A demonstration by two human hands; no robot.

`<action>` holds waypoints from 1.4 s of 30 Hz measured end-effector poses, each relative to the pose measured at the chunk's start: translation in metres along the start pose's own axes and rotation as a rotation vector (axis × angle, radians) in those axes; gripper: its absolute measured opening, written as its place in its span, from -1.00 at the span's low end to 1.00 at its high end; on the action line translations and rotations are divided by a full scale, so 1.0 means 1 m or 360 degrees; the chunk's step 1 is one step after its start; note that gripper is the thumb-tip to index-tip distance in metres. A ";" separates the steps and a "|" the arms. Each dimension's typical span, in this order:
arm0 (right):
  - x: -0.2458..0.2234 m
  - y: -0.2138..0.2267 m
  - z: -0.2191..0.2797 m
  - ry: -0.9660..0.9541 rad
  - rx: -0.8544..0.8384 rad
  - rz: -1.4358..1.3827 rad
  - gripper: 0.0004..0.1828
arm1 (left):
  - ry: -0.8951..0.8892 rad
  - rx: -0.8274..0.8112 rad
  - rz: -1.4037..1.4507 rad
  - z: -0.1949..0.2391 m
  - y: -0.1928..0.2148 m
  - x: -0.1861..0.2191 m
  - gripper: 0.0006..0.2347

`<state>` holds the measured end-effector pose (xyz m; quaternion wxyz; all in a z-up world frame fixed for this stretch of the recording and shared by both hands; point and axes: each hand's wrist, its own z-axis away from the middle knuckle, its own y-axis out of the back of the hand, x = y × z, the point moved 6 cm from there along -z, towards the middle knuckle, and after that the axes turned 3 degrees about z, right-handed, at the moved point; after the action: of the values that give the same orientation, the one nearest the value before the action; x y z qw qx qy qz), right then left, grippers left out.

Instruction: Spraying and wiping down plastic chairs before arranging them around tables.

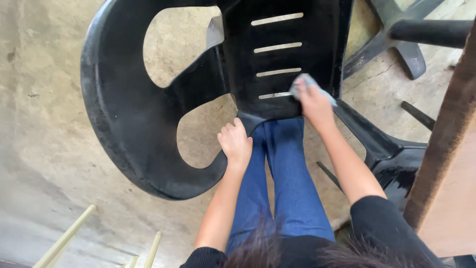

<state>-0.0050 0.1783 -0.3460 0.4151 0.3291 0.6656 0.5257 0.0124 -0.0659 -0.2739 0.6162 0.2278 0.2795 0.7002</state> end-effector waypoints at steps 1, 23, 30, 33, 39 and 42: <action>0.011 0.009 0.009 -0.0244 -0.0037 0.0283 -0.43 | 0.0007 -0.0007 0.0007 -0.001 -0.003 -0.001 -0.40; 0.022 0.025 0.016 -0.0155 0.0115 0.0354 -0.47 | 0.0028 0.0078 0.0060 0.003 0.018 0.001 -0.13; 0.086 -0.008 0.049 -0.0939 0.0050 0.0087 -0.14 | 0.0035 0.0039 0.0025 0.003 0.014 0.002 -0.13; 0.043 -0.020 0.066 -0.1205 0.0110 0.0171 -0.15 | 0.0053 0.0039 0.0049 0.003 0.011 0.001 -0.12; -0.046 -0.025 0.037 -0.1251 -0.0065 -0.0125 -0.19 | -0.0031 0.0300 -0.0152 0.033 0.022 0.007 -0.16; -0.063 -0.040 0.011 -0.1040 -0.0337 -0.0223 -0.24 | -0.0346 0.0531 0.0202 0.100 0.067 0.008 -0.47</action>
<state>0.0325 0.1184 -0.3734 0.6732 0.3886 0.4601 0.4290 0.0282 -0.0521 -0.1546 0.5511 0.4182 0.3085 0.6529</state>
